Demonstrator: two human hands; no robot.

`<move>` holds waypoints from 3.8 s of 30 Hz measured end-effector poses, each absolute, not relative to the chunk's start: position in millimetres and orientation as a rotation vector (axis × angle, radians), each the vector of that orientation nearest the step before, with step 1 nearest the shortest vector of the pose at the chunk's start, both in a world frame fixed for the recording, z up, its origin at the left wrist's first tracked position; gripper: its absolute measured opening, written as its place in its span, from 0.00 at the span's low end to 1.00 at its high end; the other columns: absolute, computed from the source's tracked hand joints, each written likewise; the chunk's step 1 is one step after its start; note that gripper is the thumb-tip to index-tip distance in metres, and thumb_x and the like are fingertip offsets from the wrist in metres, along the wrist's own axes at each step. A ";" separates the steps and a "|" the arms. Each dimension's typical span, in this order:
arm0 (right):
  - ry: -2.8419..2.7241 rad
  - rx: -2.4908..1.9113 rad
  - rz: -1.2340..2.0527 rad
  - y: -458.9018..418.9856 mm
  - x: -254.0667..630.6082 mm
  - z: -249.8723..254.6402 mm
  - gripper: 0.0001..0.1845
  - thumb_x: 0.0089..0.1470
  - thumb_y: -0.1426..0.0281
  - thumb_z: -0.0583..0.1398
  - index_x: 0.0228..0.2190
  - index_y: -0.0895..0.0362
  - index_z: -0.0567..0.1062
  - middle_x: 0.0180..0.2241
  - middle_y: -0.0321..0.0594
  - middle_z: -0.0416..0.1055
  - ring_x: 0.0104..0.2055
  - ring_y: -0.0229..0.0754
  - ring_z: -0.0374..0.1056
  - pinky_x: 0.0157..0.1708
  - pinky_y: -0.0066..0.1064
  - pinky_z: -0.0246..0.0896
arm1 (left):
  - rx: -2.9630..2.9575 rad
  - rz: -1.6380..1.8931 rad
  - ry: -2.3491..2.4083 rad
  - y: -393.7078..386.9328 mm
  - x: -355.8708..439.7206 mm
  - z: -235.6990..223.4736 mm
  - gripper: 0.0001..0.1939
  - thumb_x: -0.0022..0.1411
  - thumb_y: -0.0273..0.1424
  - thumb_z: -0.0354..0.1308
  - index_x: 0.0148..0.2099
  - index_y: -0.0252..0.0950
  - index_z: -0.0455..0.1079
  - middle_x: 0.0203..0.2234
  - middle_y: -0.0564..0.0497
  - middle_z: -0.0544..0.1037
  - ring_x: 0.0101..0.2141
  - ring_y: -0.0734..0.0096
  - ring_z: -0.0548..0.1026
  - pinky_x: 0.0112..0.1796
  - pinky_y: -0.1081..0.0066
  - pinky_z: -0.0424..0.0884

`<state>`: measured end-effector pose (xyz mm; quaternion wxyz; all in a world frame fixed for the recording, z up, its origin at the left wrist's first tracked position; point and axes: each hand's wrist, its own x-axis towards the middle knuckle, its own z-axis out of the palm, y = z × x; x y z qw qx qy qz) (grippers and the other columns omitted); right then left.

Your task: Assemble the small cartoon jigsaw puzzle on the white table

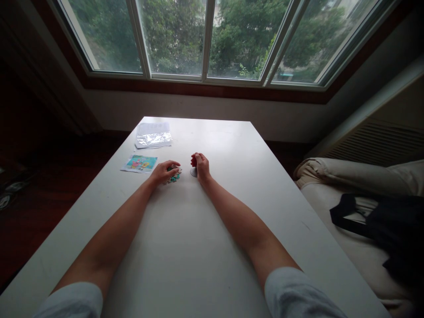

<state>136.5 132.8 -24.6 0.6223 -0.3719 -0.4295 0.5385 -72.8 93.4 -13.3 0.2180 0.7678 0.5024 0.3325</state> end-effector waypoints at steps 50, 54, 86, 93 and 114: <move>-0.988 -0.860 1.232 131.5 135.1 -22.6 0.16 0.56 0.56 0.60 0.29 0.56 0.74 0.25 0.35 0.70 0.25 0.34 0.64 0.25 0.27 0.58 | 2.421 0.845 1.481 91.4 -59.5 -19.0 0.09 0.64 0.36 0.56 0.42 0.42 0.76 0.44 0.46 0.75 0.47 0.57 0.71 0.52 0.57 0.69; -0.989 -0.865 1.235 130.7 135.1 -21.5 0.16 0.56 0.55 0.60 0.29 0.56 0.74 0.24 0.35 0.69 0.25 0.34 0.63 0.25 0.27 0.58 | 2.381 0.867 1.510 92.3 -60.7 -19.4 0.08 0.63 0.36 0.57 0.40 0.41 0.76 0.43 0.47 0.75 0.47 0.57 0.71 0.52 0.57 0.69; -0.990 -0.855 1.194 128.4 136.6 -22.6 0.16 0.57 0.55 0.60 0.29 0.55 0.73 0.24 0.34 0.69 0.24 0.34 0.63 0.25 0.27 0.58 | 2.439 0.867 1.588 101.4 -48.4 -19.5 0.07 0.63 0.34 0.57 0.41 0.41 0.74 0.43 0.45 0.73 0.46 0.54 0.70 0.51 0.55 0.69; -1.015 -0.856 1.161 128.9 135.3 -24.4 0.16 0.57 0.57 0.59 0.29 0.56 0.74 0.23 0.34 0.68 0.24 0.34 0.63 0.25 0.27 0.58 | 2.456 0.846 1.649 98.7 -44.2 -17.0 0.07 0.64 0.34 0.56 0.41 0.40 0.74 0.42 0.44 0.73 0.46 0.53 0.70 0.51 0.54 0.67; -1.037 -0.928 1.098 125.9 135.3 -23.1 0.13 0.57 0.59 0.57 0.29 0.55 0.73 0.24 0.33 0.68 0.24 0.34 0.62 0.26 0.26 0.59 | 2.335 0.863 1.789 102.1 -44.6 -22.7 0.09 0.64 0.36 0.57 0.42 0.39 0.75 0.43 0.44 0.72 0.46 0.55 0.70 0.52 0.56 0.68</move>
